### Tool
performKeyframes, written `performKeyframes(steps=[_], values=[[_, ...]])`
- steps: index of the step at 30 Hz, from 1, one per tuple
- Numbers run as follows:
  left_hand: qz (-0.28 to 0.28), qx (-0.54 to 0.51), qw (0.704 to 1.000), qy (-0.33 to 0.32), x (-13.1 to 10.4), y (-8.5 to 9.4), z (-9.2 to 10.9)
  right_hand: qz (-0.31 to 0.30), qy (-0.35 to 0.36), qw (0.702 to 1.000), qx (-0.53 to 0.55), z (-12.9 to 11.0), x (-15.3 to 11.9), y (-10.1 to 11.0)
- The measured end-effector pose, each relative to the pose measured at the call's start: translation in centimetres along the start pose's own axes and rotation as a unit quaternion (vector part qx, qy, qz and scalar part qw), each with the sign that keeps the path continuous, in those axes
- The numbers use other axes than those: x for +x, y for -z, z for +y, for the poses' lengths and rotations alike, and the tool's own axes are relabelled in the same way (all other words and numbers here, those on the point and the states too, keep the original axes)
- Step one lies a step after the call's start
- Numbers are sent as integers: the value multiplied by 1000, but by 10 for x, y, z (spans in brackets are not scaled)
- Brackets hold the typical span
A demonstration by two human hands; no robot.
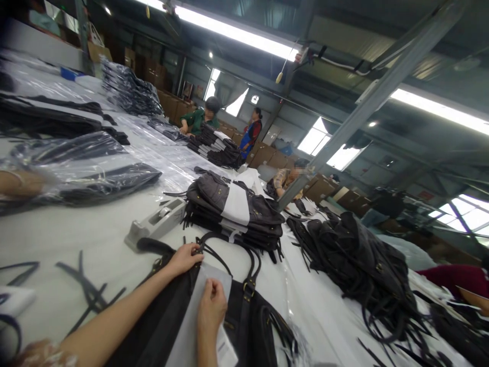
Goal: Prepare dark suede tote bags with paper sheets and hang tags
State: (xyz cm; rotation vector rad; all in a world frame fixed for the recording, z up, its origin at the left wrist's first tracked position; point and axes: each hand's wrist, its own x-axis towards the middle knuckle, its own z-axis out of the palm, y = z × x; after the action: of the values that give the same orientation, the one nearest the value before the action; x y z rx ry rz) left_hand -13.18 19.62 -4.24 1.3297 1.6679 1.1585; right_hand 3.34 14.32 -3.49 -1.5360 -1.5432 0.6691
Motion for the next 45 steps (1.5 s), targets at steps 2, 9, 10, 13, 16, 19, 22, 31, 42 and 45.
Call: performKeyframes(steps=[2, 9, 10, 13, 16, 19, 22, 31, 42, 45], values=[[-18, -32, 999, 25, 8, -2, -3, -2, -7, 1000, -4, -1, 0, 1], [-88, -78, 992, 34, 11, 16, -8, 2, -15, 1000, 19, 4, 1, 3], [-87, -76, 993, 32, 10, 19, -8, 0, -16, 1000, 19, 3, 1, 3], [-88, -86, 992, 23, 8, 24, -6, -11, -9, 1000, 21, -2, 0, 3], [-109, -125, 986, 31, 6, 23, -3, -15, 13, 1000, 12, -11, 0, 2], [-143, -181, 972, 36, 3, 23, 0, -14, 36, 999, -22, -22, 1, -3], [-169, -230, 958, 29, 0, 27, 3, -13, 56, 995, -78, -32, 5, -13], [-224, -264, 938, 20, -4, 37, 5, -34, 37, 988, -149, -56, 22, -50], [-84, -82, 993, 16, 9, 31, -13, -44, 50, 984, -168, -49, 25, -52], [-32, -74, 997, -10, 6, 31, -6, -33, 97, 976, -194, -45, 23, -50]])
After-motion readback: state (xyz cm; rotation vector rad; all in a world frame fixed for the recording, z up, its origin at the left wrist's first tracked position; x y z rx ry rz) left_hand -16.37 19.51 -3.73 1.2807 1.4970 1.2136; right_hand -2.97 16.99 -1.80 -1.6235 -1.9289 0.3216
